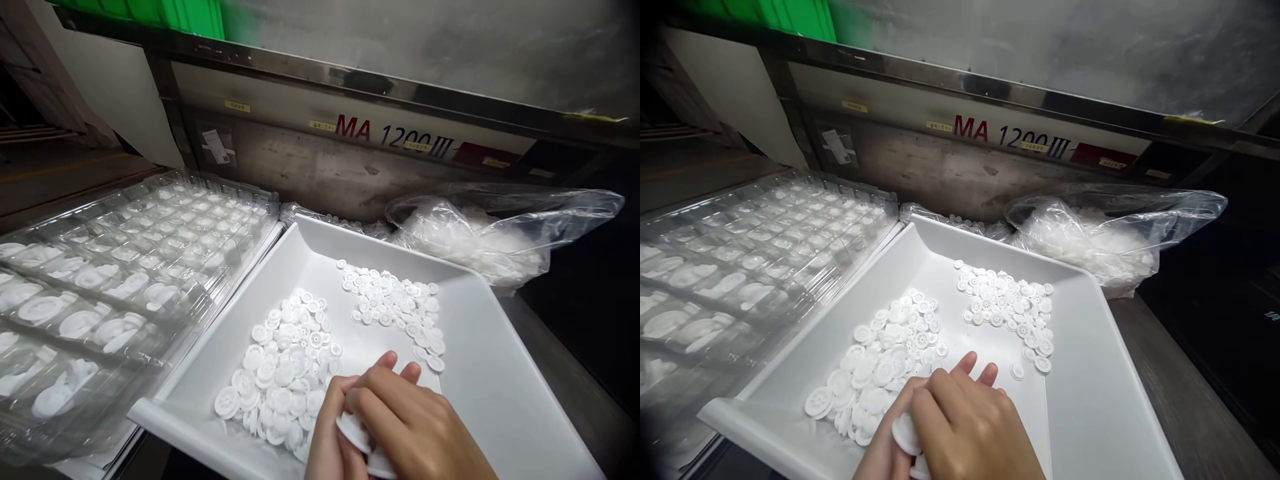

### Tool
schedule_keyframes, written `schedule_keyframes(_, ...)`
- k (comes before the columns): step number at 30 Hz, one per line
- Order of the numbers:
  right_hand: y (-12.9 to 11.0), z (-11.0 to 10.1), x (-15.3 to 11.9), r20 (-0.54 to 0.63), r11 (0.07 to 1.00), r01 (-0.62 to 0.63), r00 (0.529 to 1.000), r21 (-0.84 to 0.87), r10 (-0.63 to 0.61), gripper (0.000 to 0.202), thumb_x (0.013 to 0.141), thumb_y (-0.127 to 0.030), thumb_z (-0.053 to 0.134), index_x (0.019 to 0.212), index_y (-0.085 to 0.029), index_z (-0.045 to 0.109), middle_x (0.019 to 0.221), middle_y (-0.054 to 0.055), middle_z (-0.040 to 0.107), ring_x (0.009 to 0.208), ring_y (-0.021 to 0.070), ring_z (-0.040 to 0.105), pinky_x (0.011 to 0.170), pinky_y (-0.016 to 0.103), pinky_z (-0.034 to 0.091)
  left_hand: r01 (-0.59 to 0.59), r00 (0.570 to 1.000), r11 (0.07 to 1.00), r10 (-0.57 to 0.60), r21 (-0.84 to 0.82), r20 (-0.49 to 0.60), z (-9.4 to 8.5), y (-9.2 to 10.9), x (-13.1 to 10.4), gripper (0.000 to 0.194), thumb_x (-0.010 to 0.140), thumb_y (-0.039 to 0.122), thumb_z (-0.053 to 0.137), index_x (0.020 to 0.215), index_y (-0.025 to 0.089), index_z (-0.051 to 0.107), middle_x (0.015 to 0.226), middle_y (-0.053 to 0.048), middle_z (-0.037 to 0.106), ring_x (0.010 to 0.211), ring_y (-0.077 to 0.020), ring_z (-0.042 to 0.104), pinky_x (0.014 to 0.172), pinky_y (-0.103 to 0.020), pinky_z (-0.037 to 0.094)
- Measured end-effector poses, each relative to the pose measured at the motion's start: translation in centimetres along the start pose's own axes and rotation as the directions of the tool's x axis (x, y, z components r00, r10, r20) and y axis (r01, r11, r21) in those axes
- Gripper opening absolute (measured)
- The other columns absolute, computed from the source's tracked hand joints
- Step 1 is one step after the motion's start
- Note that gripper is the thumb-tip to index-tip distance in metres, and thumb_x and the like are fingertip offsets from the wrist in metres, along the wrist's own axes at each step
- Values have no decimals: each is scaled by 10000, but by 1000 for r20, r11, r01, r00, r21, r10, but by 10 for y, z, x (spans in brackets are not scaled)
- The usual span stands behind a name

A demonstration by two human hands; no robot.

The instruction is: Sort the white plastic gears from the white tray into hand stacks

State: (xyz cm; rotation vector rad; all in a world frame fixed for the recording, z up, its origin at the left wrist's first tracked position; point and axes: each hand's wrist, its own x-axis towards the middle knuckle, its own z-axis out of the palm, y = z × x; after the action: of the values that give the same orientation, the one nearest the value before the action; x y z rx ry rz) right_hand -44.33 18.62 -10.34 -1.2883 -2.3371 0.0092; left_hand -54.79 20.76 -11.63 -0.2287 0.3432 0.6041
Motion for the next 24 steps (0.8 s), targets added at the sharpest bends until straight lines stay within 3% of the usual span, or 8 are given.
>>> schedule_keyframes(3,10,10,-3,-1,999,20,1000,50,-20,103,861,-87,484,853,-159,556,760,27,511,665,158,458,554,297,356,-31,999,999,30,-34,-39,-2,6,-2,410,918,335,430,1224,137,619,1148,-105,693,1308,-168,503,1101,-271,319)
schedule_keyframes(6,15,15,-5,-16,995,43,999,93,-42,141,893,-203,541,1021,-150,568,889,50,588,775,186,524,726,364,426,-87,994,996,88,11,-59,0,8,-5,460,942,363,350,1247,154,624,1105,-101,703,1279,-210,531,1107,-345,329)
schedule_keyframes(11,21,11,-7,-3,988,53,999,144,-53,418,921,-406,555,1238,-147,465,1055,67,599,903,196,563,848,378,420,-93,993,994,96,51,-70,5,7,-3,406,872,358,520,1196,147,646,1072,-97,685,1184,-244,579,1035,-351,404)
schedule_keyframes(17,33,-13,-7,69,984,-53,997,168,42,429,914,-303,545,1299,-172,409,1184,101,541,1157,235,498,908,364,462,-44,993,999,44,1,-108,6,11,-3,361,840,258,504,1171,181,625,906,-40,657,913,-197,651,840,-308,490)
schedule_keyframes(21,38,-29,-8,163,973,-143,980,182,113,337,931,-266,496,1264,-279,453,1328,80,460,1228,255,457,911,387,530,-99,978,991,80,-93,-191,10,9,-4,430,849,259,498,1271,201,551,1066,-64,662,951,-194,648,784,-295,486)
schedule_keyframes(24,41,-30,-10,196,959,-215,964,184,179,292,954,-267,454,1236,-338,485,1370,53,427,1262,256,434,897,392,560,-74,971,982,31,-173,-237,13,6,-1,452,827,249,529,1275,190,538,1130,-81,653,959,-195,645,780,-304,488)
